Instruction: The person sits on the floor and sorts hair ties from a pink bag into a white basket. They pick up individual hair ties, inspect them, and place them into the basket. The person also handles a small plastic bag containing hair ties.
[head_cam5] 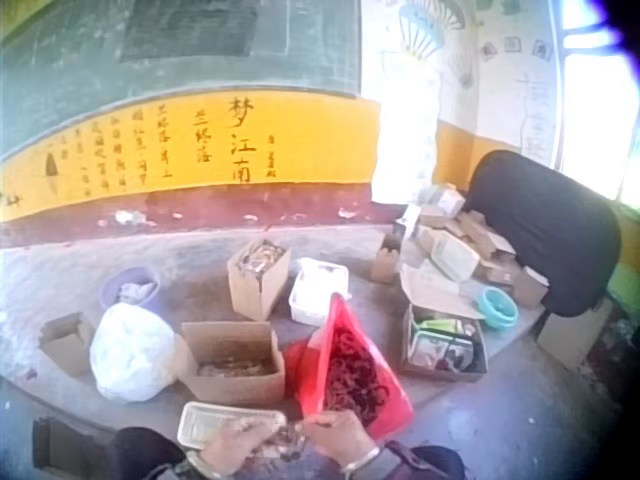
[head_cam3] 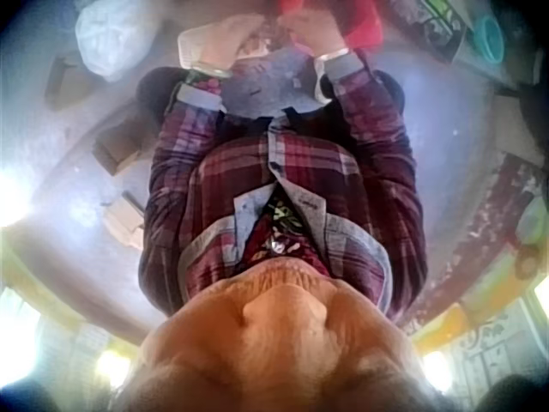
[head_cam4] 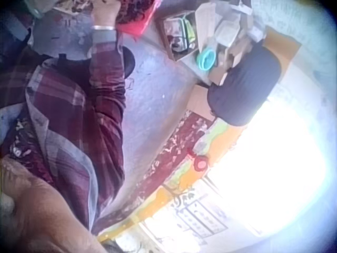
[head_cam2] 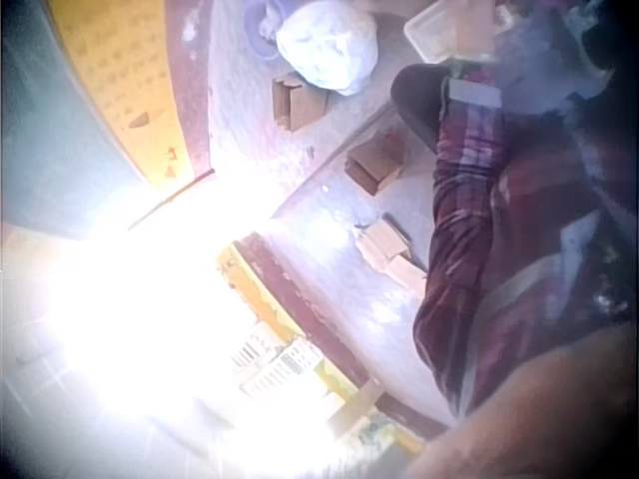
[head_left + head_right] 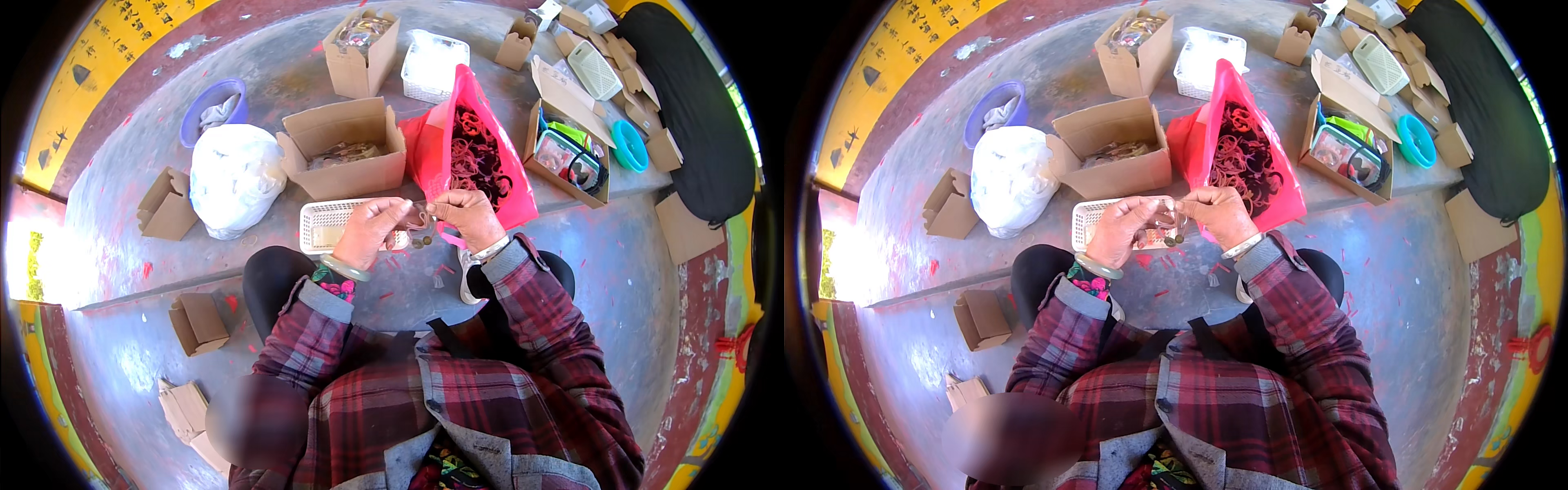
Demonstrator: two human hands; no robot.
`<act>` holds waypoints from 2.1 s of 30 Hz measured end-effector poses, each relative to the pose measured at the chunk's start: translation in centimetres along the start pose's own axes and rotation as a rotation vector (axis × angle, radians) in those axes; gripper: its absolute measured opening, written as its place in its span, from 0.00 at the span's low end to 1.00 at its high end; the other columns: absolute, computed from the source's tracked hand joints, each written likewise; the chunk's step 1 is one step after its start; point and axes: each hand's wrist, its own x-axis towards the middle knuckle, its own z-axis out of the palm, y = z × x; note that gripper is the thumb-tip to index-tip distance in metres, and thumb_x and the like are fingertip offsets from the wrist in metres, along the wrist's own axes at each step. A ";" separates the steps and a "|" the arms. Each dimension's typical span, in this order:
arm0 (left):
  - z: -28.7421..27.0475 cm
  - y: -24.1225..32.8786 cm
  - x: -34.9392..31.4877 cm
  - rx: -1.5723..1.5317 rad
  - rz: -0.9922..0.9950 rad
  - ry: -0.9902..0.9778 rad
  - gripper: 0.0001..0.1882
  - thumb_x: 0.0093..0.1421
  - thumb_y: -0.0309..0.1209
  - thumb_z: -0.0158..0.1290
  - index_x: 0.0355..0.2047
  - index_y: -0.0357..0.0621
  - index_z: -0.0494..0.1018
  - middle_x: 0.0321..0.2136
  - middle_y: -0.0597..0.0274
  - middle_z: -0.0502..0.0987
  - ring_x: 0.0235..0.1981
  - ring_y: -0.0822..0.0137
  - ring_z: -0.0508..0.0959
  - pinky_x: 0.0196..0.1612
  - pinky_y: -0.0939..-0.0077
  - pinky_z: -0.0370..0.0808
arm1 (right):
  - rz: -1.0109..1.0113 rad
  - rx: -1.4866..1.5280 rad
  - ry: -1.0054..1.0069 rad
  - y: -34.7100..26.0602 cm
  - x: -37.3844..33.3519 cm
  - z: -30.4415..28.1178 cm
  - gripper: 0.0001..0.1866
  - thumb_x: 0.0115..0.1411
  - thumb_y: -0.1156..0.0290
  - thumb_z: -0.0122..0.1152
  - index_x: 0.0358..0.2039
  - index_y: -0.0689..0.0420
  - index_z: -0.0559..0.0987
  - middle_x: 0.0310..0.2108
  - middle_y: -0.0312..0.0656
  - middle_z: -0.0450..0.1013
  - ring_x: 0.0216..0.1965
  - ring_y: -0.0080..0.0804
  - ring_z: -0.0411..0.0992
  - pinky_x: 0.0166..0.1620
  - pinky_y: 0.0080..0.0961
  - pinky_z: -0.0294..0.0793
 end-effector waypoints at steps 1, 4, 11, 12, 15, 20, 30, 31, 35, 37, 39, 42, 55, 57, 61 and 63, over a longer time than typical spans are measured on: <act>0.0 -0.3 0.2 0.019 0.004 -0.017 0.13 0.61 0.33 0.49 0.40 0.35 0.73 0.29 0.61 0.78 0.19 0.83 0.71 0.17 0.92 0.62 | 0.000 -0.013 0.002 0.0 0.0 0.0 0.07 0.52 0.72 0.63 0.28 0.64 0.79 0.23 0.33 0.73 0.25 0.16 0.67 0.29 0.15 0.65; 0.0 -1.1 0.4 0.054 0.019 -0.011 0.13 0.61 0.32 0.49 0.39 0.35 0.74 0.27 0.62 0.78 0.17 0.84 0.70 0.16 0.92 0.61 | -0.047 -0.047 -0.002 0.6 0.1 0.4 0.07 0.52 0.73 0.63 0.27 0.64 0.79 0.23 0.34 0.74 0.25 0.17 0.67 0.30 0.15 0.66; -0.2 -0.7 0.3 0.109 0.061 0.006 0.12 0.60 0.32 0.49 0.39 0.36 0.74 0.25 0.64 0.78 0.14 0.85 0.66 0.16 0.92 0.61 | -0.086 0.001 -0.011 0.5 0.1 0.9 0.06 0.54 0.73 0.60 0.27 0.64 0.79 0.22 0.34 0.73 0.26 0.17 0.68 0.32 0.16 0.66; -0.2 -0.7 0.3 0.115 0.061 0.016 0.12 0.60 0.32 0.49 0.39 0.36 0.74 0.25 0.64 0.78 0.14 0.85 0.66 0.16 0.92 0.61 | -0.086 0.018 -0.019 0.2 0.0 1.1 0.07 0.55 0.73 0.59 0.27 0.64 0.79 0.22 0.34 0.73 0.26 0.16 0.67 0.32 0.16 0.66; -0.3 -0.5 0.3 0.118 0.057 0.015 0.13 0.61 0.33 0.49 0.39 0.36 0.75 0.26 0.64 0.78 0.15 0.85 0.66 0.16 0.91 0.61 | -0.100 0.006 -0.004 0.4 0.1 1.1 0.07 0.56 0.73 0.58 0.26 0.64 0.78 0.21 0.34 0.73 0.26 0.16 0.67 0.32 0.16 0.66; -1.2 -0.6 0.4 0.198 0.004 0.046 0.13 0.60 0.33 0.49 0.39 0.36 0.75 0.26 0.65 0.78 0.17 0.85 0.68 0.18 0.90 0.62 | -0.038 0.000 0.115 1.0 0.8 0.3 0.08 0.55 0.72 0.58 0.25 0.64 0.78 0.21 0.33 0.72 0.24 0.15 0.66 0.29 0.15 0.64; -0.9 -0.3 -0.1 0.500 0.063 0.053 0.11 0.55 0.35 0.54 0.30 0.40 0.79 0.18 0.73 0.74 0.16 0.84 0.64 0.19 0.87 0.61 | -0.061 -0.317 -0.012 0.4 -0.1 0.5 0.08 0.54 0.72 0.60 0.25 0.65 0.78 0.19 0.30 0.69 0.23 0.13 0.63 0.26 0.15 0.63; -0.9 -0.4 -0.3 0.448 0.065 0.064 0.12 0.55 0.36 0.55 0.30 0.39 0.78 0.18 0.72 0.74 0.17 0.83 0.65 0.19 0.86 0.61 | -0.075 -0.325 -0.014 0.5 -0.1 0.6 0.09 0.54 0.71 0.60 0.25 0.64 0.78 0.19 0.30 0.69 0.23 0.13 0.63 0.26 0.15 0.63; -1.2 0.4 -0.8 0.454 -0.015 0.144 0.11 0.56 0.33 0.53 0.30 0.36 0.77 0.18 0.69 0.73 0.17 0.82 0.67 0.20 0.86 0.63 | -0.076 -0.192 0.055 -0.1 0.0 0.9 0.11 0.57 0.69 0.57 0.25 0.66 0.77 0.20 0.34 0.72 0.23 0.15 0.65 0.28 0.16 0.65; -2.0 0.4 -0.4 0.327 0.066 0.226 0.11 0.57 0.32 0.52 0.31 0.35 0.76 0.19 0.68 0.73 0.18 0.81 0.68 0.20 0.86 0.64 | -0.085 -0.214 0.071 -0.7 0.0 0.5 0.12 0.58 0.68 0.56 0.25 0.66 0.77 0.20 0.34 0.72 0.23 0.16 0.66 0.28 0.16 0.65; -3.1 0.8 -0.3 0.222 0.139 0.330 0.10 0.58 0.30 0.51 0.32 0.34 0.75 0.21 0.65 0.75 0.19 0.79 0.71 0.22 0.87 0.65 | -0.103 -0.226 0.081 -0.7 0.2 0.4 0.15 0.59 0.66 0.54 0.24 0.66 0.77 0.18 0.35 0.71 0.21 0.17 0.65 0.27 0.17 0.65; -5.5 1.8 1.1 -0.091 0.249 0.461 0.09 0.58 0.29 0.49 0.32 0.33 0.74 0.24 0.63 0.75 0.22 0.77 0.72 0.24 0.87 0.66 | -0.091 -0.273 0.071 -0.6 0.1 0.1 0.16 0.59 0.65 0.54 0.23 0.65 0.77 0.17 0.35 0.70 0.21 0.17 0.65 0.26 0.17 0.64; -10.6 -2.2 4.0 -0.264 0.338 0.900 0.08 0.59 0.27 0.46 0.36 0.36 0.70 0.25 0.60 0.74 0.23 0.68 0.74 0.24 0.78 0.71 | -0.049 -0.240 0.053 -0.7 0.0 0.2 0.15 0.59 0.65 0.54 0.25 0.65 0.78 0.17 0.37 0.71 0.21 0.18 0.67 0.26 0.17 0.65; -10.3 -3.1 3.6 -0.286 0.311 0.920 0.09 0.59 0.28 0.46 0.37 0.38 0.70 0.25 0.60 0.74 0.23 0.68 0.74 0.23 0.76 0.69 | -0.030 -0.261 0.047 -0.5 0.1 0.0 0.15 0.59 0.65 0.54 0.25 0.65 0.78 0.17 0.36 0.71 0.21 0.18 0.67 0.26 0.17 0.65; -12.5 -4.4 2.4 -0.358 0.326 1.010 0.10 0.59 0.29 0.46 0.37 0.38 0.71 0.26 0.59 0.75 0.25 0.68 0.74 0.25 0.77 0.69 | 0.018 -0.268 0.030 -0.6 -0.2 0.1 0.15 0.59 0.66 0.54 0.24 0.65 0.78 0.17 0.35 0.71 0.21 0.17 0.67 0.26 0.16 0.65; -13.4 -4.5 2.0 -0.334 0.358 1.069 0.10 0.59 0.29 0.46 0.38 0.38 0.71 0.27 0.59 0.75 0.25 0.68 0.74 0.26 0.77 0.70 | 0.009 -0.257 0.044 -0.9 -0.6 -0.1 0.15 0.59 0.66 0.54 0.24 0.65 0.78 0.17 0.35 0.71 0.21 0.17 0.67 0.26 0.16 0.65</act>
